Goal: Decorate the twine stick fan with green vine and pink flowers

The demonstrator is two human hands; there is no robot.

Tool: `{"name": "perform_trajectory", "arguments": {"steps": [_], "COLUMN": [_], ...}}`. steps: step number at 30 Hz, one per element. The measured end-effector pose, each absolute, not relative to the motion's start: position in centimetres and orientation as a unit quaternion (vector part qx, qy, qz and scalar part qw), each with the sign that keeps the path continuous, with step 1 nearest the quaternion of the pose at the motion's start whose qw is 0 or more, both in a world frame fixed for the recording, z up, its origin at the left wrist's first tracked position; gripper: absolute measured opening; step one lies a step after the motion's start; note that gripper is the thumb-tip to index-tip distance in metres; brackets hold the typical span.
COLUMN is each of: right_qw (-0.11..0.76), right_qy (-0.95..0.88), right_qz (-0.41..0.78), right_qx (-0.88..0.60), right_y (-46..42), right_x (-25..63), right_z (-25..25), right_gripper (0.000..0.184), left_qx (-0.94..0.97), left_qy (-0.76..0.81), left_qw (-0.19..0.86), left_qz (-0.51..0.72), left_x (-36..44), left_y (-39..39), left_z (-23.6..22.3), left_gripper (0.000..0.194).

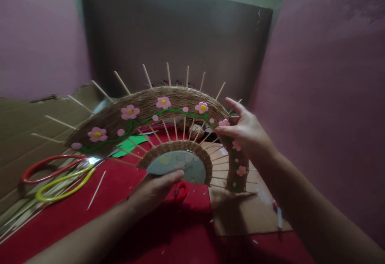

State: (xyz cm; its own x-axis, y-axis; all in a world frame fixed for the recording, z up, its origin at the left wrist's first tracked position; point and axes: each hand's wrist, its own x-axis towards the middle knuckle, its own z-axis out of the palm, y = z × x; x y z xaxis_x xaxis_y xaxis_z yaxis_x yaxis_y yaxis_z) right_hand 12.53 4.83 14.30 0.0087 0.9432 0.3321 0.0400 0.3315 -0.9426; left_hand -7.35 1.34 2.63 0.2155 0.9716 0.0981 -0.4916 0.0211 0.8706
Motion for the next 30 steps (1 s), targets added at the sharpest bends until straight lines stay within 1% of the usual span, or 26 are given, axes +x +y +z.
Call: {"name": "perform_trajectory", "arguments": {"steps": [7, 13, 15, 18, 20, 24, 27, 30], "right_qw": [0.590, 0.567, 0.561, 0.572, 0.578, 0.571, 0.586, 0.589], "right_qy": [-0.573, -0.591, -0.599, -0.607, -0.605, -0.596, -0.595, -0.594], "right_qz": [0.392, 0.405, 0.401, 0.378, 0.373, 0.392, 0.390, 0.397], "right_qx": [-0.413, -0.406, -0.406, -0.402, -0.401, -0.406, -0.389, -0.377], "right_y": [5.0, 5.0, 5.0, 5.2, 5.4, 6.1, 6.5, 6.7], "right_x": [12.5, 13.1, 13.5, 14.3, 14.8, 15.1, 15.2, 15.4], "right_z": [14.0, 14.2, 14.3, 14.4, 14.3, 14.0, 13.7, 13.7], "right_gripper": [0.097, 0.099, 0.089, 0.063, 0.053, 0.050, 0.045, 0.045], "left_qx": [0.415, 0.400, 0.389, 0.369, 0.348, 0.310, 0.305, 0.306], "left_qy": [0.282, 0.265, 0.266, 0.270, 0.271, 0.284, 0.295, 0.291], "left_qw": [0.658, 0.678, 0.687, 0.698, 0.702, 0.714, 0.710, 0.703], "left_qz": [0.561, 0.556, 0.553, 0.551, 0.559, 0.560, 0.562, 0.572], "left_x": [-7.2, -7.3, -7.3, -7.4, -7.4, -7.3, -7.3, -7.4], "left_y": [1.4, 1.5, 1.6, 1.7, 1.9, 2.0, 2.0, 2.1], "left_z": [2.7, 2.5, 2.5, 2.6, 2.7, 2.8, 2.7, 2.5], "left_gripper": [0.045, 0.045, 0.046, 0.050, 0.055, 0.059, 0.060, 0.062]}}
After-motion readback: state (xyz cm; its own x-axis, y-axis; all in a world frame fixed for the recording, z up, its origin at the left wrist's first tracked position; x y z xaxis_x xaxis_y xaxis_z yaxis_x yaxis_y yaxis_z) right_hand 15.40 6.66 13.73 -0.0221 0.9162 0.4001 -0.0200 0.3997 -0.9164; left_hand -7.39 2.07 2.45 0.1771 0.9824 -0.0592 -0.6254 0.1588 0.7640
